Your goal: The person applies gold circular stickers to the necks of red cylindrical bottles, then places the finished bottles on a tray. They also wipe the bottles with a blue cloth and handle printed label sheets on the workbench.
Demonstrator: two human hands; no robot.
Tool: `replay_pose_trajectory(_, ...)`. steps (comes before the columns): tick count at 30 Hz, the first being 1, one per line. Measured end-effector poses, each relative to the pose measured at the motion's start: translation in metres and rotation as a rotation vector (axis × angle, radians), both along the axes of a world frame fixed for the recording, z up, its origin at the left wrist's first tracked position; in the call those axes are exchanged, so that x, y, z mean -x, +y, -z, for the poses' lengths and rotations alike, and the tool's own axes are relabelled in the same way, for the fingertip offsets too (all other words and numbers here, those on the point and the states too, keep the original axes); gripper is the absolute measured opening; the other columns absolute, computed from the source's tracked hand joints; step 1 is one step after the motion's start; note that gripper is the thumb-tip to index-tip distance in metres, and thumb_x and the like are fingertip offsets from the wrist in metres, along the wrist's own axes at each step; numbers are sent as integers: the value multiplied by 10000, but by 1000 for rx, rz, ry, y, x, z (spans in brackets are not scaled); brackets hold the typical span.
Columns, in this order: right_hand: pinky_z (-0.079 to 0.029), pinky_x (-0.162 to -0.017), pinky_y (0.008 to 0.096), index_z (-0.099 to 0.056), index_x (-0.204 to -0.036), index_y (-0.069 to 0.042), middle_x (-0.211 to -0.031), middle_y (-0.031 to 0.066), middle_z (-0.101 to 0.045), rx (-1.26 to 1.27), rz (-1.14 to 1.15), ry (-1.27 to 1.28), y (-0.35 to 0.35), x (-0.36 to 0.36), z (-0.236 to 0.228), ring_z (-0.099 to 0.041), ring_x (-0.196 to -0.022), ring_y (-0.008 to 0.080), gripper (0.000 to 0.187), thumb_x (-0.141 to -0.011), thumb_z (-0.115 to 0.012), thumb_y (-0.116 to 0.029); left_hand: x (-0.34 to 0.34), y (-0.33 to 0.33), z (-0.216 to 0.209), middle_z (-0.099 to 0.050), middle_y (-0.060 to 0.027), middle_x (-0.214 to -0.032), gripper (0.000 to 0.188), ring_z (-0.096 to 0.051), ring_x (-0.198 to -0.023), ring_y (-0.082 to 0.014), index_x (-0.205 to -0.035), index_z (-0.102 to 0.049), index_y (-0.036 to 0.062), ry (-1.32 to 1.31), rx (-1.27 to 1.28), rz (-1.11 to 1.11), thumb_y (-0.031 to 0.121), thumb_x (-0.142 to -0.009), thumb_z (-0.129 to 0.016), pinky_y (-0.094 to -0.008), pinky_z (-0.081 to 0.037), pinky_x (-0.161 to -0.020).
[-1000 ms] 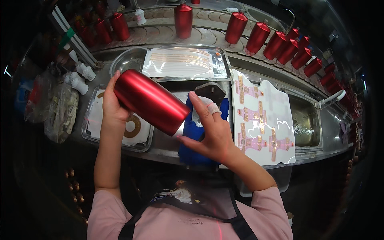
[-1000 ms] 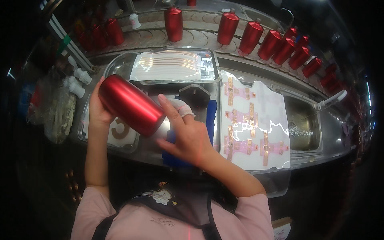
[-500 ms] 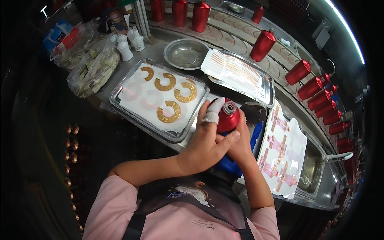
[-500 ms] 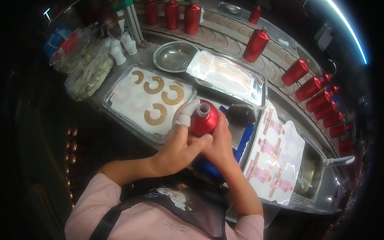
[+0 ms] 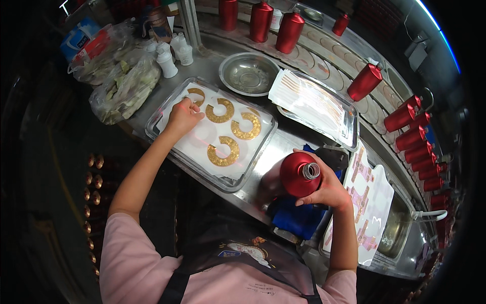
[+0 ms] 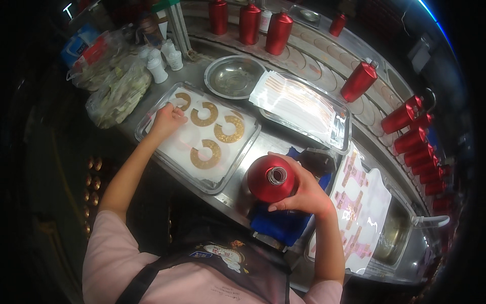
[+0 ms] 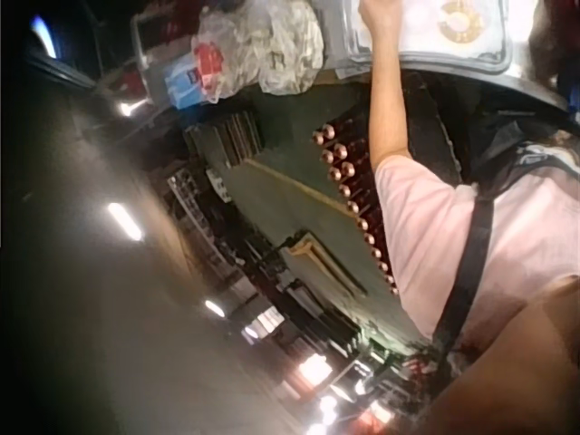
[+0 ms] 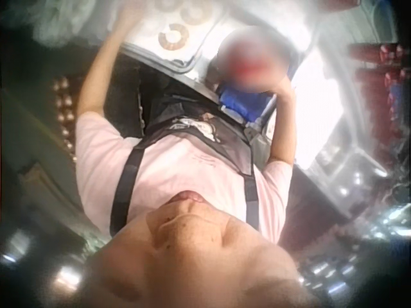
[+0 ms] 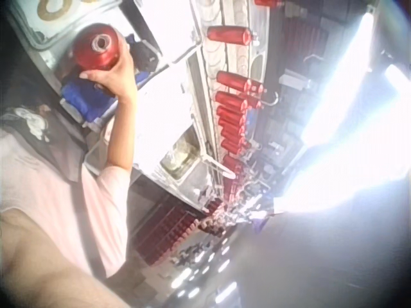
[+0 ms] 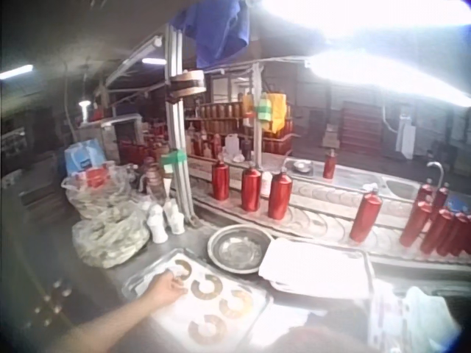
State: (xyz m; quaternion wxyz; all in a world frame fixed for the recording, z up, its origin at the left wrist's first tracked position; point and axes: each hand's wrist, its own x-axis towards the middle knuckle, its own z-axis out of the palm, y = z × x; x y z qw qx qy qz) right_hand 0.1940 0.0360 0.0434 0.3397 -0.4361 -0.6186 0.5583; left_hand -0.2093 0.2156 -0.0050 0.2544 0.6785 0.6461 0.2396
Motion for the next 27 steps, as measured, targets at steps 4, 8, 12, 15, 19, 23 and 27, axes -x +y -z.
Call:
replay_pose_trajectory(4,-490,-933,333,-374,-1563,-108,-1475,128,-505,-70,134,-83,-19,-2,7,-514,-1329,237,1198,-548,-994,-251,-29,8,12,-675,-152,-994,524,-655,-937,-328,-1023,-614,33,360,37,-7,368,-713,-872,-435,-518,-825)
replay_pose_trajectory(8,-422,-588,230,-370,-1568,-96,-1440,121,-558,17,265,-113,-36,-8,-3,-593,-916,115,1192,-561,-984,-268,-28,23,15,-655,-142,-1114,633,-615,-1071,-322,-1112,-602,51,440,-13,-12,385,-660,-892,-429,-476,-922)
replay_pose_trajectory(12,-333,-507,184,-406,-1548,-79,-1373,95,-620,112,348,-134,-49,-12,-15,-403,-571,7,1109,-593,-954,-210,-2,34,12,-637,-131,-1185,670,-577,-1168,-297,-1163,-605,62,433,-29,82,350,-634,-898,-414,-414,-997)
replay_pose_trajectory(15,-344,-511,190,-420,-1541,-76,-1365,95,-620,118,362,-166,-54,-11,-15,-421,-579,14,1072,-610,-938,-200,6,38,7,-635,-130,-1201,726,-542,-1228,-285,-1201,-609,58,280,136,58,366,-613,-905,-440,-378,-1035)
replay_pose_trajectory(19,-355,-514,195,-431,-1534,-73,-1356,102,-625,88,342,-208,-52,-7,-12,-432,-579,22,1018,-649,-912,-222,0,37,9,-622,-165,-1271,807,-558,-1232,-343,-1222,-603,31,359,-15,-134,422,-587,-911,-418,-413,-1071)
replay_pose_trajectory(23,-361,-513,196,-441,-1527,-69,-1339,111,-636,46,329,-228,-53,-6,-14,-440,-565,27,970,-680,-887,-230,10,24,13,-617,-172,-1294,838,-521,-1271,-352,-1244,-595,15,645,-149,-175,466,-612,-910,-489,-365,-1092)
replay_pose_trajectory(27,-371,-520,198,-449,-1521,-66,-1323,114,-646,80,338,-193,-54,-5,-15,-444,-561,28,937,-695,-870,-208,47,31,-1,-627,-208,-1273,806,-542,-1252,-374,-1234,-602,10,560,10,-88,415,-611,-914,-475,-425,-1047)
